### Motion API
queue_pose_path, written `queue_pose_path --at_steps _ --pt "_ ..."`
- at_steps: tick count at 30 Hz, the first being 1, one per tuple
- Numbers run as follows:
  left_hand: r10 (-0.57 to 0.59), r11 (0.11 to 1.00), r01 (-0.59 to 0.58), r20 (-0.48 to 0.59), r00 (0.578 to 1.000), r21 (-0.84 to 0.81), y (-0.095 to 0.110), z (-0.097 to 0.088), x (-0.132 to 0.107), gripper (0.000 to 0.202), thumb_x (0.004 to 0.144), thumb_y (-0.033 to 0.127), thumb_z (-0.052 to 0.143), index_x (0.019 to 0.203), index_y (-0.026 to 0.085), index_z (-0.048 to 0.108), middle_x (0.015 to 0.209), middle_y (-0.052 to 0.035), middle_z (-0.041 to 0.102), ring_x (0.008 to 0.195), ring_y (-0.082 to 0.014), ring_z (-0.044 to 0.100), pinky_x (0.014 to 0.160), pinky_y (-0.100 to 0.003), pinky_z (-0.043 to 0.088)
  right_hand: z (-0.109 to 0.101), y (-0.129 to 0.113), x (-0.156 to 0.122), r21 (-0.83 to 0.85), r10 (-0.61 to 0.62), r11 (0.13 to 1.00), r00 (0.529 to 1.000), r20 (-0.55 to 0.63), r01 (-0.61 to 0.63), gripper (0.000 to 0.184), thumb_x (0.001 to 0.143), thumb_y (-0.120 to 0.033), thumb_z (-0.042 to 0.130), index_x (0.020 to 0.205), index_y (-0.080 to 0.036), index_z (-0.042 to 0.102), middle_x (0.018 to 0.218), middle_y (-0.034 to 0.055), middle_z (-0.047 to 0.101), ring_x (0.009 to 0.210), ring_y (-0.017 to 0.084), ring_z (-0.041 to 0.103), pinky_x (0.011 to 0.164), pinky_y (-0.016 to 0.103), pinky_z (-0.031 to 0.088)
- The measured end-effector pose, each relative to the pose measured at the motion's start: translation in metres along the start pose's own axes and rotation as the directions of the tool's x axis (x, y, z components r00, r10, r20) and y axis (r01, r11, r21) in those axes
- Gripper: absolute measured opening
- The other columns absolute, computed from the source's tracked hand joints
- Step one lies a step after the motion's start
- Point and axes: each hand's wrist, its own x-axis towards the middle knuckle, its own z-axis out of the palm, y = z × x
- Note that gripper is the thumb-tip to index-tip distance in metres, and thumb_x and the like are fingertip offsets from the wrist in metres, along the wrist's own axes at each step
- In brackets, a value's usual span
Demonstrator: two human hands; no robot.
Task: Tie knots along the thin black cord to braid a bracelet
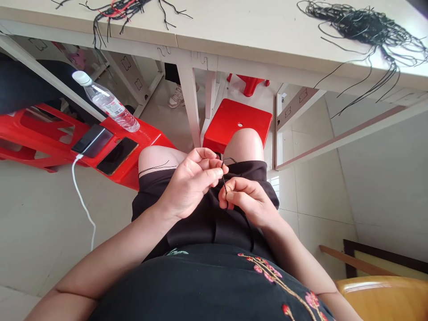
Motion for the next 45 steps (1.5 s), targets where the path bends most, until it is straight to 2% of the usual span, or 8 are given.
queue_pose_path --at_steps 6,9,14,20,26,32,41,45 --pt "-0.012 0.979 -0.003 -0.072 0.997 -0.206 0.013 -0.002 0.007 0.025 0.070 0.008 0.063 0.084 0.021 0.046 0.072 0.0051 0.060 0.066 -0.0062 0.057 0.057 -0.016 0.043 0.002 0.004 -0.001 0.222 0.124 0.963 0.982 0.140 -0.154 0.012 0.075 -0.016 0.054 0.063 -0.017 0.055 0.058 -0.0010 0.059 0.053 0.009 0.045 0.052 0.023 0.036" --pt "0.012 0.993 -0.023 -0.094 0.995 -0.120 0.010 -0.002 0.007 0.033 0.073 0.011 0.063 0.098 0.023 0.047 0.084 0.0022 0.066 0.072 -0.0075 0.060 0.061 -0.018 0.044 0.001 0.002 -0.001 0.258 0.134 0.956 0.990 0.032 -0.138 0.010 0.074 -0.018 0.055 0.064 -0.017 0.056 0.058 -0.0010 0.059 0.052 0.009 0.046 0.050 0.022 0.036" --pt "0.008 0.993 -0.005 -0.028 1.000 0.115 -0.006 -0.003 0.001 0.035 0.078 0.020 0.063 0.108 0.021 0.045 0.089 -0.0031 0.069 0.081 -0.0115 0.063 0.066 -0.022 0.047 -0.003 0.000 -0.001 0.115 0.080 0.991 0.985 -0.150 -0.062 0.012 0.081 -0.024 0.056 0.070 -0.018 0.058 0.066 -0.0004 0.063 0.056 0.008 0.048 0.054 0.021 0.039" --pt "0.129 0.958 -0.131 0.027 0.991 0.256 -0.006 -0.003 0.000 0.032 0.072 0.014 0.069 0.098 0.018 0.051 0.073 0.0016 0.065 0.074 -0.0106 0.063 0.070 -0.023 0.051 -0.001 -0.003 -0.003 -0.080 0.022 0.996 0.990 -0.141 -0.034 0.017 0.083 -0.029 0.056 0.071 -0.017 0.058 0.068 0.0008 0.063 0.058 0.009 0.050 0.057 0.023 0.042" --pt "0.175 0.923 -0.172 0.022 0.984 0.344 -0.004 0.003 -0.003 0.034 0.074 0.012 0.064 0.103 0.020 0.048 0.072 0.0025 0.064 0.069 -0.0096 0.062 0.064 -0.021 0.052 0.003 -0.003 -0.002 -0.023 -0.101 0.995 0.963 -0.249 0.098 0.015 0.079 -0.033 0.065 0.079 -0.020 0.058 0.071 0.0007 0.066 0.062 0.011 0.057 0.059 0.025 0.046" --pt "0.186 0.905 -0.191 0.050 0.981 0.379 -0.008 0.006 -0.006 0.034 0.075 0.012 0.061 0.103 0.022 0.045 0.075 0.0026 0.064 0.059 -0.0099 0.062 0.060 -0.025 0.053 0.002 -0.004 -0.001 -0.082 -0.105 0.993 0.964 -0.244 0.087 0.021 0.080 -0.037 0.064 0.073 -0.019 0.057 0.066 0.0005 0.064 0.060 0.011 0.055 0.058 0.025 0.046" --pt "0.082 0.970 -0.092 0.052 0.995 0.226 -0.010 0.003 -0.001 0.032 0.073 0.009 0.060 0.096 0.021 0.041 0.072 0.0051 0.063 0.061 -0.0091 0.062 0.063 -0.024 0.051 -0.001 -0.002 -0.001 0.228 0.055 0.973 0.985 -0.163 -0.016 0.019 0.083 -0.033 0.061 0.072 -0.018 0.056 0.059 -0.0023 0.058 0.055 0.009 0.048 0.053 0.022 0.038" --pt "0.092 0.972 -0.096 0.027 0.995 0.213 -0.011 0.000 0.000 0.032 0.074 0.010 0.062 0.099 0.020 0.045 0.072 0.0039 0.065 0.070 -0.0102 0.065 0.067 -0.023 0.051 -0.002 -0.002 -0.002 0.229 0.041 0.973 0.986 -0.164 -0.003 0.017 0.083 -0.031 0.061 0.073 -0.018 0.057 0.059 -0.0023 0.058 0.055 0.009 0.048 0.054 0.022 0.038"
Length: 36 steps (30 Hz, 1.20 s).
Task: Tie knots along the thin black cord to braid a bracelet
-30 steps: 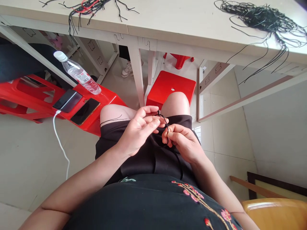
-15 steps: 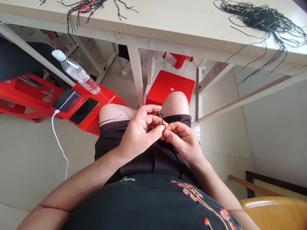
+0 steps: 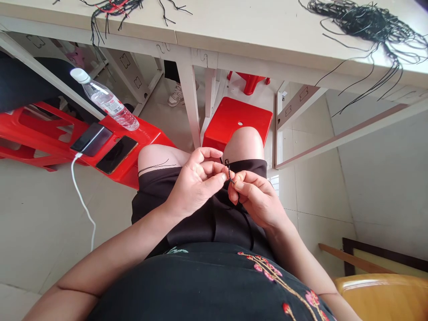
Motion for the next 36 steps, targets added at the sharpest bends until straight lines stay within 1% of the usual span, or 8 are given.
queue_pose_path --at_steps 3,6,11,15,20,26,31,36 --pt "0.049 0.999 -0.049 -0.014 0.999 0.012 0.0014 -0.0020 0.0009 0.034 0.075 0.011 0.064 0.103 0.020 0.047 0.076 0.0014 0.067 0.080 -0.0117 0.066 0.072 -0.023 0.051 -0.0006 -0.0002 -0.0016 -0.115 -0.054 0.992 0.998 -0.028 0.050 0.017 0.083 -0.031 0.061 0.072 -0.018 0.057 0.060 -0.0021 0.059 0.055 0.009 0.048 0.054 0.023 0.039" --pt "0.073 0.997 -0.073 0.000 0.997 0.002 0.0048 -0.0020 0.0023 0.033 0.074 0.013 0.068 0.101 0.019 0.050 0.078 -0.0001 0.068 0.080 -0.0120 0.066 0.072 -0.023 0.052 -0.0001 -0.0009 -0.0027 -0.212 -0.101 0.973 0.993 -0.056 0.087 0.017 0.082 -0.032 0.062 0.072 -0.018 0.057 0.060 -0.0018 0.059 0.055 0.009 0.049 0.054 0.023 0.040" --pt "0.100 0.994 -0.102 -0.041 0.994 -0.050 0.0071 -0.0004 0.0051 0.031 0.070 0.011 0.071 0.093 0.019 0.052 0.071 0.0026 0.067 0.077 -0.0117 0.068 0.072 -0.022 0.053 0.0011 -0.0026 -0.0032 -0.250 -0.088 0.965 0.996 -0.013 0.082 0.018 0.083 -0.030 0.060 0.071 -0.018 0.056 0.060 -0.0020 0.058 0.055 0.009 0.050 0.054 0.022 0.042" --pt "0.087 0.992 -0.089 -0.020 0.996 -0.087 0.0045 0.0015 0.0040 0.031 0.071 0.009 0.069 0.094 0.019 0.050 0.070 0.0026 0.067 0.075 -0.0126 0.068 0.065 -0.022 0.054 0.0042 -0.0008 -0.0002 -0.198 -0.140 0.970 0.990 0.007 0.139 0.013 0.082 -0.029 0.062 0.076 -0.018 0.058 0.067 -0.0013 0.063 0.060 0.009 0.055 0.059 0.023 0.046" --pt "0.040 0.993 -0.033 0.059 0.997 -0.110 0.0027 0.0048 0.0020 0.031 0.076 0.011 0.063 0.100 0.020 0.045 0.073 0.0030 0.068 0.055 -0.0104 0.063 0.055 -0.025 0.054 0.0062 0.0017 0.0026 -0.156 -0.176 0.973 0.984 -0.024 0.170 0.015 0.081 -0.030 0.065 0.074 -0.018 0.059 0.062 -0.0019 0.062 0.058 0.009 0.055 0.056 0.023 0.046" --pt "0.076 0.988 -0.075 -0.004 0.997 -0.138 0.0058 0.0023 0.0044 0.028 0.072 0.006 0.063 0.093 0.018 0.049 0.070 0.0012 0.068 0.074 -0.0110 0.065 0.063 -0.020 0.052 0.0016 0.0019 0.0002 -0.094 -0.073 0.993 0.997 0.003 0.073 0.019 0.087 -0.030 0.056 0.074 -0.018 0.061 0.063 -0.0012 0.062 0.057 0.009 0.053 0.056 0.022 0.044" --pt "0.101 0.989 -0.097 0.027 0.995 -0.111 0.0047 -0.0005 0.0032 0.031 0.074 0.009 0.065 0.100 0.018 0.051 0.078 0.0000 0.069 0.077 -0.0105 0.065 0.067 -0.021 0.052 0.0022 0.0011 0.0001 -0.135 -0.117 0.984 0.993 -0.030 0.112 0.017 0.087 -0.028 0.056 0.075 -0.018 0.063 0.062 -0.0017 0.063 0.057 0.008 0.053 0.057 0.021 0.044" --pt "0.111 0.990 -0.111 -0.010 0.994 -0.091 0.0028 -0.0007 0.0055 0.030 0.072 0.007 0.066 0.095 0.018 0.051 0.073 0.0010 0.068 0.077 -0.0104 0.066 0.063 -0.019 0.050 0.0021 0.0011 -0.0010 -0.111 -0.082 0.990 0.996 0.029 0.084 0.019 0.089 -0.028 0.054 0.077 -0.018 0.064 0.062 -0.0010 0.064 0.057 0.008 0.055 0.056 0.021 0.044"
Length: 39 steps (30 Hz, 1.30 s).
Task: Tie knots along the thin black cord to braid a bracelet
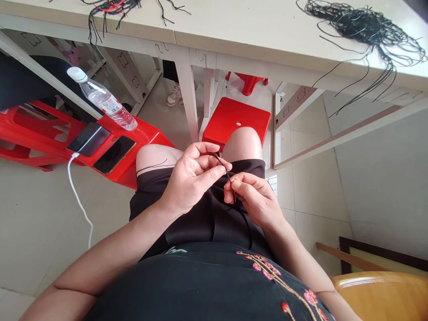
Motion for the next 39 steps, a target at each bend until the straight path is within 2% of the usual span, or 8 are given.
queue_pose_path --at_steps 7,14,19,22,26,30,34,39 --pt "-0.056 0.998 0.057 -0.029 0.998 0.036 0.000 0.004 0.000 0.029 0.075 0.012 0.064 0.097 0.019 0.047 0.077 0.0012 0.067 0.070 -0.0094 0.062 0.063 -0.021 0.049 0.001 0.002 0.002 -0.022 -0.051 0.998 0.998 -0.046 0.050 0.010 0.087 -0.028 0.059 0.083 -0.018 0.061 0.064 -0.0020 0.066 0.056 0.007 0.056 0.054 0.020 0.045" --pt "-0.099 0.984 0.100 -0.012 0.995 0.145 -0.003 0.006 -0.006 0.031 0.075 0.016 0.066 0.098 0.019 0.045 0.071 0.0049 0.062 0.064 -0.0090 0.063 0.064 -0.023 0.051 0.001 0.005 0.003 -0.252 -0.249 0.947 0.951 -0.182 0.200 0.005 0.086 -0.025 0.058 0.088 -0.021 0.059 0.069 -0.0021 0.067 0.061 0.009 0.062 0.057 0.021 0.050" --pt "-0.100 0.948 0.109 -0.046 0.994 0.298 0.001 0.005 -0.006 0.031 0.074 0.017 0.067 0.098 0.017 0.048 0.070 0.0036 0.062 0.065 -0.0084 0.061 0.061 -0.020 0.048 0.003 0.006 0.001 -0.705 -0.482 0.656 0.868 -0.117 0.269 0.004 0.086 -0.020 0.055 0.087 -0.021 0.058 0.078 -0.0001 0.067 0.070 0.012 0.063 0.066 0.024 0.051" --pt "-0.064 0.923 0.068 -0.023 0.998 0.379 0.000 0.005 -0.004 0.026 0.076 0.014 0.062 0.095 0.019 0.046 0.068 0.0046 0.059 0.061 -0.0067 0.056 0.058 -0.019 0.045 0.005 0.004 0.000 -0.821 -0.554 0.495 0.831 -0.046 0.284 0.006 0.085 -0.018 0.053 0.082 -0.021 0.056 0.077 0.0001 0.064 0.069 0.012 0.060 0.066 0.025 0.048" --pt "0.029 0.925 -0.032 0.015 0.999 0.377 -0.006 0.008 -0.005 0.025 0.075 0.011 0.059 0.087 0.021 0.040 0.069 0.0054 0.055 0.060 -0.0067 0.053 0.058 -0.020 0.044 0.007 0.002 0.001 -0.662 -0.389 0.718 0.913 -0.124 0.216 0.010 0.086 -0.021 0.050 0.077 -0.021 0.053 0.074 -0.0007 0.055 0.064 0.011 0.051 0.061 0.024 0.043" --pt "0.056 0.942 -0.052 -0.002 0.998 0.332 -0.012 0.009 -0.006 0.028 0.071 0.009 0.060 0.081 0.022 0.038 0.071 0.0053 0.051 0.060 -0.0062 0.051 0.056 -0.018 0.043 0.007 0.003 0.003 -0.254 -0.173 0.960 0.959 -0.225 0.114 0.012 0.083 -0.023 0.052 0.073 -0.020 0.051 0.080 0.0001 0.054 0.064 0.010 0.047 0.059 0.023 0.041" --pt "0.038 0.964 -0.030 -0.023 0.999 0.263 -0.017 0.008 -0.005 0.026 0.071 0.008 0.057 0.082 0.021 0.038 0.072 0.0053 0.050 0.060 -0.0057 0.050 0.055 -0.018 0.043 0.011 0.009 0.007 0.099 -0.043 0.992 0.956 -0.290 0.075 0.010 0.080 -0.024 0.055 0.072 -0.019 0.051 0.078 -0.0011 0.057 0.056 0.008 0.045 0.053 0.022 0.037" --pt "-0.026 0.997 0.034 -0.114 0.993 0.072 -0.021 0.011 0.000 0.025 0.071 0.008 0.055 0.082 0.021 0.037 0.075 0.0059 0.050 0.063 -0.0059 0.054 0.060 -0.020 0.046 0.016 0.012 0.013 0.256 -0.035 0.957 0.926 -0.375 0.139 0.015 0.072 -0.019 0.063 0.067 -0.019 0.049 0.073 -0.0032 0.058 0.049 0.005 0.041 0.046 0.021 0.032"
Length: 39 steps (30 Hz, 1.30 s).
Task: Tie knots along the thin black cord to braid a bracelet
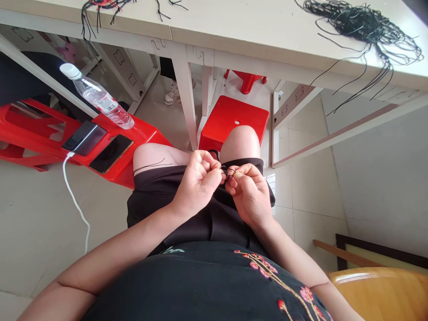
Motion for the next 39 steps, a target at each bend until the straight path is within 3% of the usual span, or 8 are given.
queue_pose_path --at_steps 4,10,17,25,29,33,36,39 --pt "-0.157 0.984 0.148 -0.083 0.984 -0.099 0.000 0.002 0.003 0.023 0.072 0.008 0.054 0.080 0.021 0.036 0.073 0.0074 0.050 0.058 -0.0042 0.054 0.059 -0.020 0.045 0.001 -0.003 0.002 0.060 -0.004 0.998 0.999 -0.037 0.006 0.024 0.066 -0.014 0.066 0.072 -0.022 0.043 0.067 -0.0062 0.056 0.047 0.004 0.036 0.045 0.020 0.028" --pt "-0.020 1.000 0.018 0.102 0.995 0.013 -0.003 -0.001 -0.001 0.018 0.075 0.013 0.063 0.085 0.018 0.050 0.089 -0.0002 0.062 0.089 -0.0102 0.060 0.079 -0.023 0.048 -0.003 -0.006 0.003 0.010 0.020 1.000 0.998 -0.067 -0.019 0.027 0.065 -0.020 0.069 0.081 -0.023 0.048 0.069 -0.0058 0.053 0.050 0.005 0.038 0.045 0.020 0.029" --pt "-0.196 0.977 0.205 0.137 0.971 -0.054 0.000 0.002 -0.003 0.020 0.072 0.019 0.070 0.085 0.016 0.054 0.073 0.0015 0.061 0.061 -0.0082 0.061 0.054 -0.019 0.050 -0.006 -0.003 0.002 -0.095 -0.116 0.989 0.992 -0.050 0.111 0.027 0.068 -0.023 0.070 0.083 -0.024 0.048 0.076 -0.0038 0.055 0.054 0.006 0.044 0.045 0.019 0.034" --pt "-0.151 0.986 0.153 0.037 0.988 -0.062 -0.003 -0.001 0.000 0.022 0.066 0.013 0.072 0.082 0.017 0.058 0.062 0.0057 0.054 0.054 -0.0048 0.052 0.050 -0.015 0.043 -0.012 -0.014 0.007 0.180 0.199 0.955 0.959 0.201 -0.236 0.026 0.066 -0.017 0.062 0.074 -0.023 0.039 0.065 -0.0081 0.042 0.042 0.004 0.015 0.034 0.015 0.013" --pt "-0.163 0.985 0.158 -0.083 0.983 -0.065 -0.002 -0.017 0.006 0.024 0.064 0.013 0.074 0.082 0.016 0.058 0.062 0.0062 0.054 0.054 -0.0049 0.053 0.049 -0.015 0.041 -0.044 -0.039 0.016 0.242 0.044 0.965 0.969 0.243 -0.104 0.016 0.068 -0.017 0.054 0.068 -0.023 0.039 0.060 -0.0073 0.031 0.043 0.006 0.013 0.030 0.015 0.011" --pt "-0.254 0.960 0.232 -0.144 0.956 -0.155 0.004 -0.030 0.011 0.024 0.063 0.014 0.076 0.079 0.016 0.058 0.062 0.0059 0.055 0.054 -0.0044 0.052 0.050 -0.015 0.042 -0.111 -0.075 0.034 0.304 -0.165 0.939 0.986 -0.018 0.162 0.018 0.057 -0.008 0.055 0.065 -0.021 0.045 0.061 -0.0060 0.035 0.044 0.004 0.023 0.031 0.012 0.022" --pt "-0.270 0.953 0.251 -0.101 0.958 -0.168 0.011 -0.027 0.010 0.021 0.063 0.016 0.077 0.075 0.015 0.060 0.064 0.0034 0.059 0.056 -0.0053 0.054 0.050 -0.015 0.043 -0.144 -0.090 0.041 0.126 -0.279 0.929 0.882 -0.381 0.348 0.017 0.055 -0.006 0.056 0.059 -0.020 0.047 0.062 -0.0044 0.042 0.043 0.003 0.030 0.032 0.015 0.027" --pt "-0.273 0.957 0.268 -0.031 0.961 -0.107 0.018 -0.017 0.006 0.017 0.062 0.016 0.077 0.074 0.014 0.065 0.066 0.0009 0.062 0.056 -0.0060 0.055 0.050 -0.016 0.044 -0.126 -0.082 0.028 -0.398 -0.642 0.766 0.606 -0.469 0.504 0.023 0.064 -0.004 0.063 0.071 -0.026 0.060 0.090 -0.0008 0.061 0.063 0.009 0.055 0.045 0.020 0.041"
